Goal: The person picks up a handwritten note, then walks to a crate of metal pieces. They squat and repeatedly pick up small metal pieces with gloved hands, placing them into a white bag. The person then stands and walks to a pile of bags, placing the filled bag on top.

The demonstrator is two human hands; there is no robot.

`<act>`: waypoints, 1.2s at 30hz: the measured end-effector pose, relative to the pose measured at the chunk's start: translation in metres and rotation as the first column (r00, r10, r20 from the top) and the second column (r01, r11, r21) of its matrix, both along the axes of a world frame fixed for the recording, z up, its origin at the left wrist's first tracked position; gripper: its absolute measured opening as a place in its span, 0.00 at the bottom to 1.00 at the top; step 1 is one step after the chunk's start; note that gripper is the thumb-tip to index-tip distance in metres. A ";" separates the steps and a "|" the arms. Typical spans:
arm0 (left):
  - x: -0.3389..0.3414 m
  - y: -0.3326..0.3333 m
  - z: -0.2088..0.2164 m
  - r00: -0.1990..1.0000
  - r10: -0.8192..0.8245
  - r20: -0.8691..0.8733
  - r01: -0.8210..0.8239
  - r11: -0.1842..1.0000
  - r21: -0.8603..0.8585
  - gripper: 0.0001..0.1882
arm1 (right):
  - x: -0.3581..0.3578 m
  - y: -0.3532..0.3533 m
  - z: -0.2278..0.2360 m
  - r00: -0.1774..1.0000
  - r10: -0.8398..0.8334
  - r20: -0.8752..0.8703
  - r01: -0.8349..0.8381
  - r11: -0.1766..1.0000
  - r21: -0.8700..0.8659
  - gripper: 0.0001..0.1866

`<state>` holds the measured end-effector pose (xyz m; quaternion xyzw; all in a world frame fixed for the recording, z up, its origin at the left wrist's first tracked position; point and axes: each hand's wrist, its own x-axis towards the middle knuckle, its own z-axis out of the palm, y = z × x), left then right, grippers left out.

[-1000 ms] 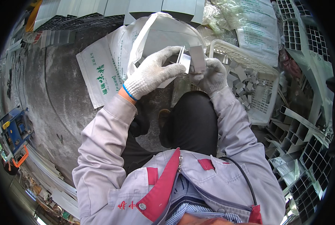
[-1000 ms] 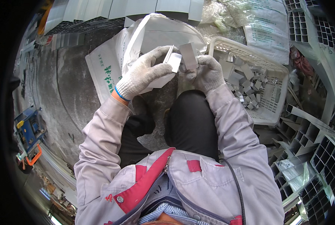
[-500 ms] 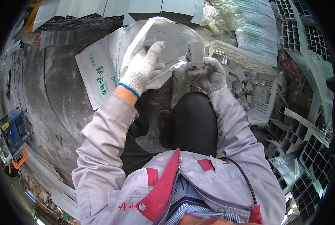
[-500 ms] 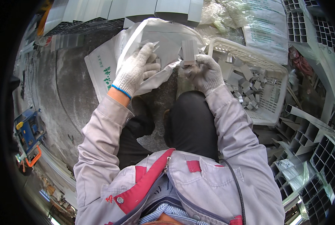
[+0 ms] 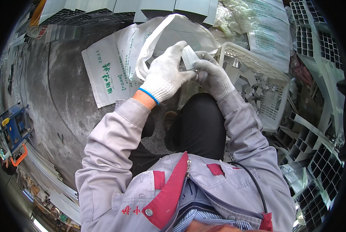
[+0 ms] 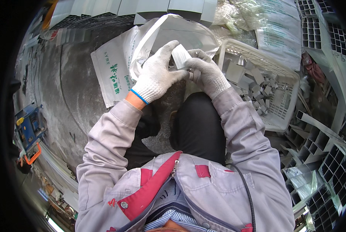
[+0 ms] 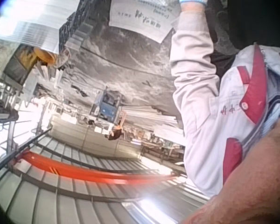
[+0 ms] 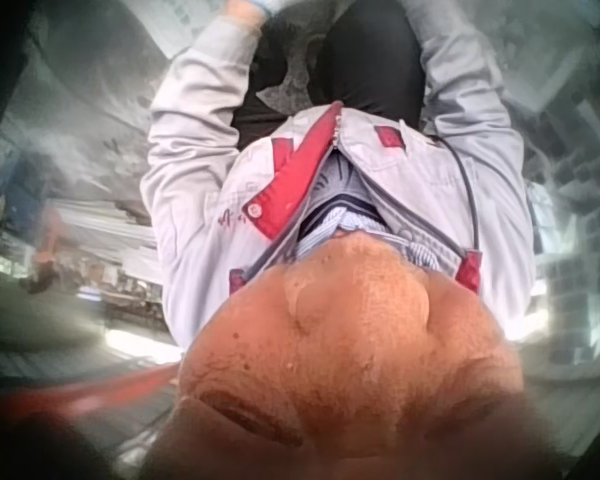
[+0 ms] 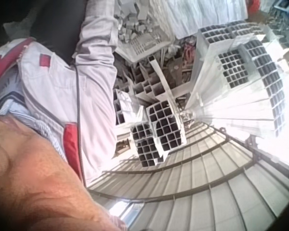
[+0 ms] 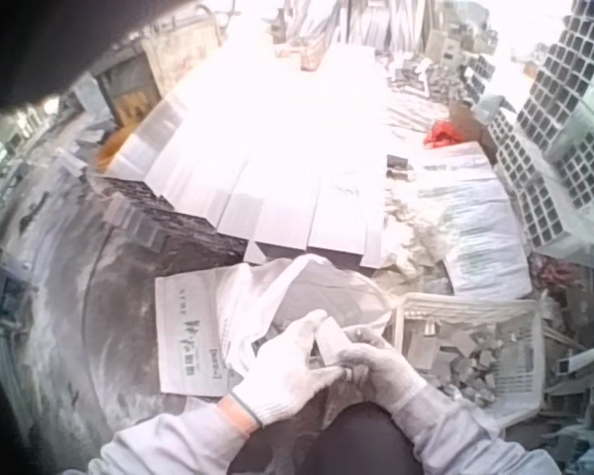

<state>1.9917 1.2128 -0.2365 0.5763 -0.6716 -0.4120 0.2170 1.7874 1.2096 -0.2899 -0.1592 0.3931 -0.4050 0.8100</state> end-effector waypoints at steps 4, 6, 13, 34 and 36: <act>0.009 -0.006 0.003 0.995 0.024 -0.097 -0.011 0.992 0.128 0.41 | -0.003 -0.002 -0.001 0.998 -0.033 0.056 0.031 0.998 0.049 0.14; 0.011 -0.008 0.001 0.984 0.039 -0.176 -0.009 0.986 0.168 0.40 | -0.005 -0.002 -0.003 0.998 -0.027 0.053 0.024 0.999 0.044 0.15; 0.018 -0.013 -0.017 0.900 0.081 -0.428 0.059 0.951 0.304 0.39 | -0.009 -0.005 -0.007 0.998 -0.052 -0.042 0.055 0.997 0.054 0.16; 0.017 -0.004 -0.017 0.941 0.029 0.337 -0.004 0.997 -0.073 0.36 | -0.010 -0.005 -0.011 0.970 -0.141 -0.196 0.159 0.984 0.079 0.15; 0.014 0.000 -0.013 0.972 -0.063 0.226 0.071 0.997 -0.028 0.28 | -0.011 -0.005 -0.014 0.963 -0.148 -0.226 0.154 0.988 0.009 0.15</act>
